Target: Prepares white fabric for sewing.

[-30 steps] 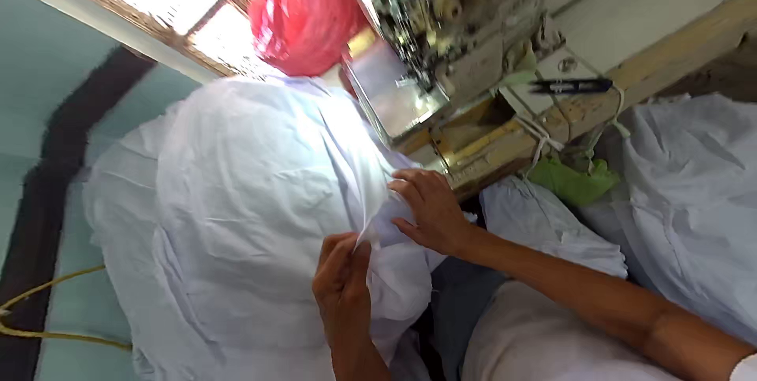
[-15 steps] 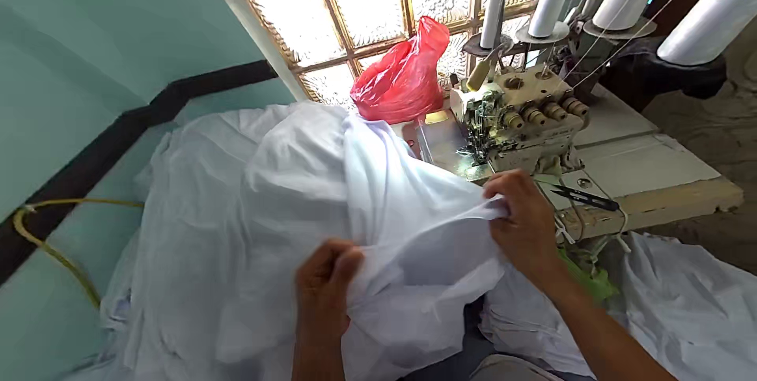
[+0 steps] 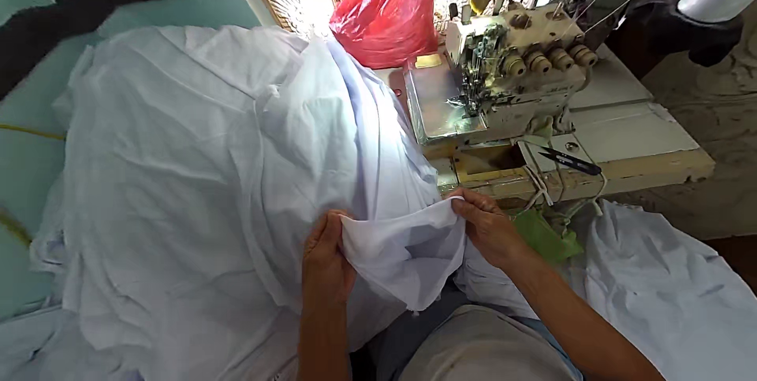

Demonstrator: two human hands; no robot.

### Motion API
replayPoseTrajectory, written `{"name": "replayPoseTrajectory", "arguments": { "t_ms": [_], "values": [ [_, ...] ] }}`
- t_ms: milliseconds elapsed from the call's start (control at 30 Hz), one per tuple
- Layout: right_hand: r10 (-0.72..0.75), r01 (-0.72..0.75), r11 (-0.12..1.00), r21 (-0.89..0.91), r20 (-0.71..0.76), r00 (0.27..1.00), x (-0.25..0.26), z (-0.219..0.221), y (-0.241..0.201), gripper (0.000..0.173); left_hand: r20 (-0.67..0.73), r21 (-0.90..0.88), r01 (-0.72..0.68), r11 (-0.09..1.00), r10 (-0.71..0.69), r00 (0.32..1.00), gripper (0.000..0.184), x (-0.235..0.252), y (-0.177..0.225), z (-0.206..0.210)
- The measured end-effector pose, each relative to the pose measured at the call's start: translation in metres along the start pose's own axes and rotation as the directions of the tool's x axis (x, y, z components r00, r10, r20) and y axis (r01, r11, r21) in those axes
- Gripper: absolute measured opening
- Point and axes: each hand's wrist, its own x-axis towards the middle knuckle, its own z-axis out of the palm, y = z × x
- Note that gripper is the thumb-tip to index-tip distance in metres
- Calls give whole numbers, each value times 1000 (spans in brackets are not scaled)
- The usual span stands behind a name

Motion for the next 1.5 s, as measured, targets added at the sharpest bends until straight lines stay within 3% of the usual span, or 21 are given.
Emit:
{"name": "replayPoseTrajectory", "arguments": {
  "t_ms": [67, 100, 167, 233, 267, 333, 367, 433, 500, 567, 667, 767, 867, 1033, 1200, 1333, 1400, 1500],
  "values": [
    [-29, 27, 994, -109, -19, 999, 7, 9, 4, 24, -26, 265, -153, 952, 166, 986, 39, 8, 2, 4],
    [-117, 111, 958, -263, -8, 993, 11, 11, 8, 21, 6, 472, -264, 841, 296, 955, 32, 11, 3, 2],
    [-385, 330, 712, -620, 49, 922, 19, 11, 22, 20, 164, 818, -398, 416, 495, 853, 29, 17, 0, -4],
    [-592, 420, 335, -843, 159, 790, 33, 6, 46, 19, 321, 921, -389, 34, 502, 803, 31, 25, -25, -14],
    [-618, 405, 196, -893, 209, 758, 39, 0, 59, 18, 365, 926, -371, -77, 446, 818, 31, 30, -42, -23],
    [-579, 365, 75, -928, 258, 774, 38, -11, 77, 22, 386, 923, -352, -159, 379, 841, 31, 34, -69, -38],
    [-535, 359, 85, -929, 262, 803, 33, -15, 76, 32, 378, 926, -344, -156, 369, 849, 30, 34, -71, -40],
    [-396, 350, 209, -913, 249, 884, 16, -27, 60, 62, 332, 943, -320, -92, 293, 896, 31, 29, -58, -36],
    [-297, 317, 336, -887, 219, 929, -7, -46, 43, 75, 314, 948, -318, -20, 224, 923, 41, 18, -32, -24],
    [-253, 238, 385, -892, 145, 956, -35, -71, 28, 71, 359, 919, -390, 62, 284, 889, 45, 3, -10, -7],
    [-188, 29, 422, -906, -56, 981, -80, -111, 17, 51, 455, 796, -556, 238, 370, 810, 35, -24, -3, 31],
    [-166, -104, 477, -873, -206, 964, -121, -138, 26, 25, 611, 609, -635, 476, 230, 758, 18, -42, -24, 71],
    [-124, -152, 502, -851, -245, 962, -148, -152, 51, 25, 740, 503, -583, 638, 30, 672, 18, -39, -76, 102],
    [-31, -127, 537, -834, -170, 985, -146, -169, 89, 34, 738, 648, -441, 621, -370, 564, 17, -29, -173, 121],
    [140, -153, 610, -778, -84, 987, -135, -192, 117, 26, 572, 820, -246, 517, -718, 397, 17, -39, -216, 105],
    [233, -174, 634, -753, -29, 972, -131, -204, 113, 18, 490, 869, -115, 480, -809, 324, 20, -43, -209, 92],
    [284, -167, 634, -756, 27, 958, -129, -207, 110, 14, 543, 839, -180, 513, -781, 308, 16, -43, -204, 92],
    [233, -72, 628, -775, 99, 967, -126, -205, 110, 9, 625, 766, -385, 515, -737, 257, 14, -47, -192, 99]
  ]
}}
